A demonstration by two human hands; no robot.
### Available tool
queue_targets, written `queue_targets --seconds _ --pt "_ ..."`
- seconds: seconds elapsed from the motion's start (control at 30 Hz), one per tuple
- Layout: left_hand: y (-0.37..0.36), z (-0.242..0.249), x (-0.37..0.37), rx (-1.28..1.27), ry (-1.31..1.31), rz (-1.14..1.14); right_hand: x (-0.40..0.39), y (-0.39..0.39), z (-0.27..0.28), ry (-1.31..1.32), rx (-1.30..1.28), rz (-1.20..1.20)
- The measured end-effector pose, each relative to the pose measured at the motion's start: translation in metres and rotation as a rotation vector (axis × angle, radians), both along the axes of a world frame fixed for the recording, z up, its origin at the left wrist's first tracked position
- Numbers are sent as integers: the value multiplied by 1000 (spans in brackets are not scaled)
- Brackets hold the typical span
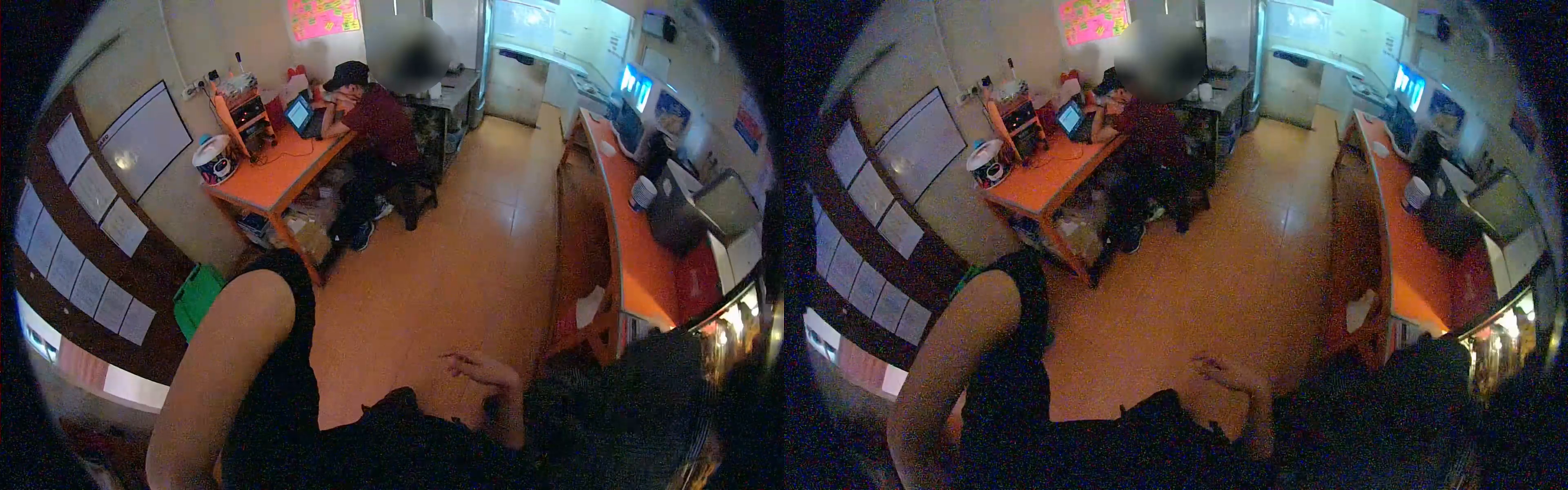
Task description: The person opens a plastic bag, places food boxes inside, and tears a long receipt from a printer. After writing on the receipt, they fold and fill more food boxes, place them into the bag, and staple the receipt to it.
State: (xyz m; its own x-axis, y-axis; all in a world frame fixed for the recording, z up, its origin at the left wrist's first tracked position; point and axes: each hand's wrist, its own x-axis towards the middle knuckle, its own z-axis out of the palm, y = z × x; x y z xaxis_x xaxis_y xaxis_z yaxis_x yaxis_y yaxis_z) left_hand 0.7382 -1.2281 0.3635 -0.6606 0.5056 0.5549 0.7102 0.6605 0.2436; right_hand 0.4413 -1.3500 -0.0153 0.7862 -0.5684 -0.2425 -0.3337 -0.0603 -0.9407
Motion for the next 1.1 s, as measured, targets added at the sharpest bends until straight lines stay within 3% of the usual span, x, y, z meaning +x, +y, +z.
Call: queue_targets --seconds 0.2,0.3,0.37,0.43,0.5,0.53,0.6,0.63,0.7,0.73,0.8,0.93,1.0,1.07,1.1 --pt "-169 -25 -4 30 24 25 69 -247 8 -10 -208 187" --pt "-286 -25 -8 88 36 -74 82 -358 31 -185 -252 269" --pt "-372 -19 -14 164 43 -357 65 -426 32 20 129 221" --pt "-472 -35 -42 318 56 -745 9 -515 -80 7 36 69" --pt "-595 -88 -85 617 140 -749 -51 -565 -51 -34 289 -136" --pt "-657 -115 -105 760 193 -746 -76 -590 -43 -23 287 -231" --pt "-741 -138 -123 1070 -110 -343 -121 -643 -42 -10 280 -336" --pt "-764 -143 -119 1358 -298 195 -150 -664 -50 29 332 -510" --pt "-853 -188 -162 1126 -275 374 -202 -713 -64 118 428 -846" --pt "-890 -200 -170 1128 -256 383 -217 -751 -64 166 467 -1007" --pt "-960 -215 -183 1009 -161 492 -230 -850 -76 80 439 -928" --pt "-1080 -228 -162 1117 -232 703 -188 -1068 -112 -326 409 -606" --pt "-1131 -218 -139 1281 -391 940 -128 -1179 -104 19 -79 -450" --pt "-1175 -220 -118 1410 -198 1022 -86 -1297 -124 -303 204 -448" --pt "-1199 -222 -110 1526 -28 1064 -59 -1329 -104 -294 208 -414"
